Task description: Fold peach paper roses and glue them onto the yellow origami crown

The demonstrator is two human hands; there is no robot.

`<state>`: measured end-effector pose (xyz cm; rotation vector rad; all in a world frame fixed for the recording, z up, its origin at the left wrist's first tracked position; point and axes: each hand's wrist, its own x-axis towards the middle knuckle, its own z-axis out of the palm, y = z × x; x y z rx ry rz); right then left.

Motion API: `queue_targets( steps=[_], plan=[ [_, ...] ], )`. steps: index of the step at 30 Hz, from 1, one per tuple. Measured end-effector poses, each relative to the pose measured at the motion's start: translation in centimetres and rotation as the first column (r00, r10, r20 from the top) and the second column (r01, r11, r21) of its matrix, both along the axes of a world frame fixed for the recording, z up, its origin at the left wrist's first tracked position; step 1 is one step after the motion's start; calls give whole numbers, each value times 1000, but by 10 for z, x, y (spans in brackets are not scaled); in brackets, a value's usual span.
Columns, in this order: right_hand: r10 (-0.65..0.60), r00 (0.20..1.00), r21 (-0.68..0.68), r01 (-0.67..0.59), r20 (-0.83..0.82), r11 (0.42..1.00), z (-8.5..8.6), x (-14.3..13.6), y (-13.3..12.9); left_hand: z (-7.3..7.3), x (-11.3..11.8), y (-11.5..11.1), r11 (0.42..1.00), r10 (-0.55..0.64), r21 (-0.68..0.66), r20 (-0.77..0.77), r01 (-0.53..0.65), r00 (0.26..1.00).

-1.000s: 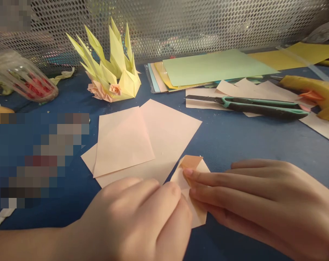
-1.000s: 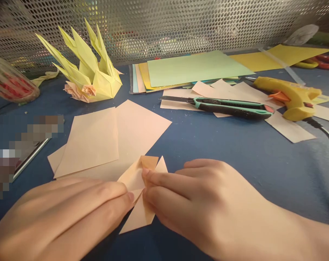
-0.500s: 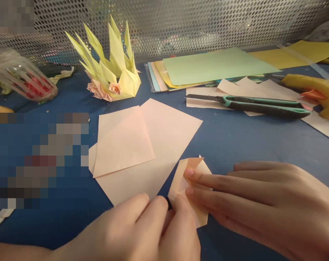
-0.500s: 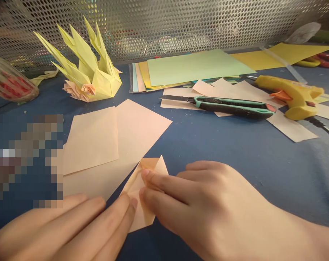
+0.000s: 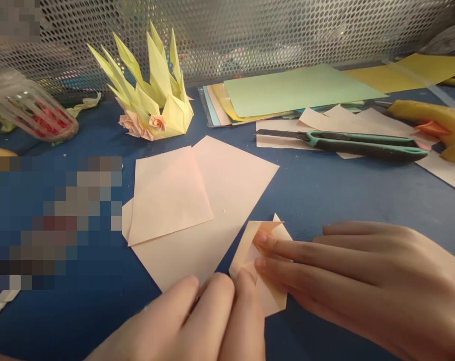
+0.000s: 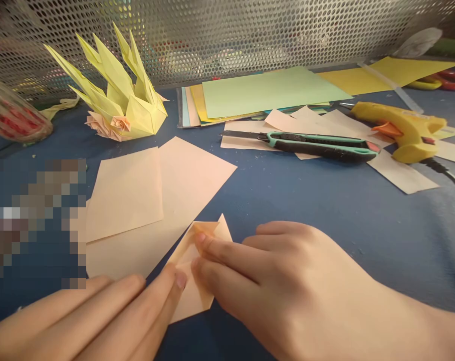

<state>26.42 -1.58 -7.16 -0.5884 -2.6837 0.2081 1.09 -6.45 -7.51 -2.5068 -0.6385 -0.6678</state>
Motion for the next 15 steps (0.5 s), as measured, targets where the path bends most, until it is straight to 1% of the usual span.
queue_targets(
  steps=[3, 8, 12, 14, 15],
  plan=[
    [7, 1000, -4, -7, 1, 1000, -2, 0, 1, -4, 0, 0, 1000, 17, -5, 15, -17, 1000],
    [1, 1000, -8, -1, 1, 1000, -3, 0, 1, -6, 8, -2, 996, 79, 28, 102, -82, 992],
    [-18, 1000, -11, 18, 3, 1000, -2, -1, 1, -10, 15, -7, 985, 170, -32, 187, -167, 967],
    [-18, 1000, -13, 17, -11, 1000, -3, 0, 1, -10, 16, -9, 977, 210, -70, 144, -202, 967],
    [-22, 1000, -7, 22, -18, 1000, -4, 0, 1, -9, 16, -10, 979, 200, -65, 108, -194, 974]
  ],
)
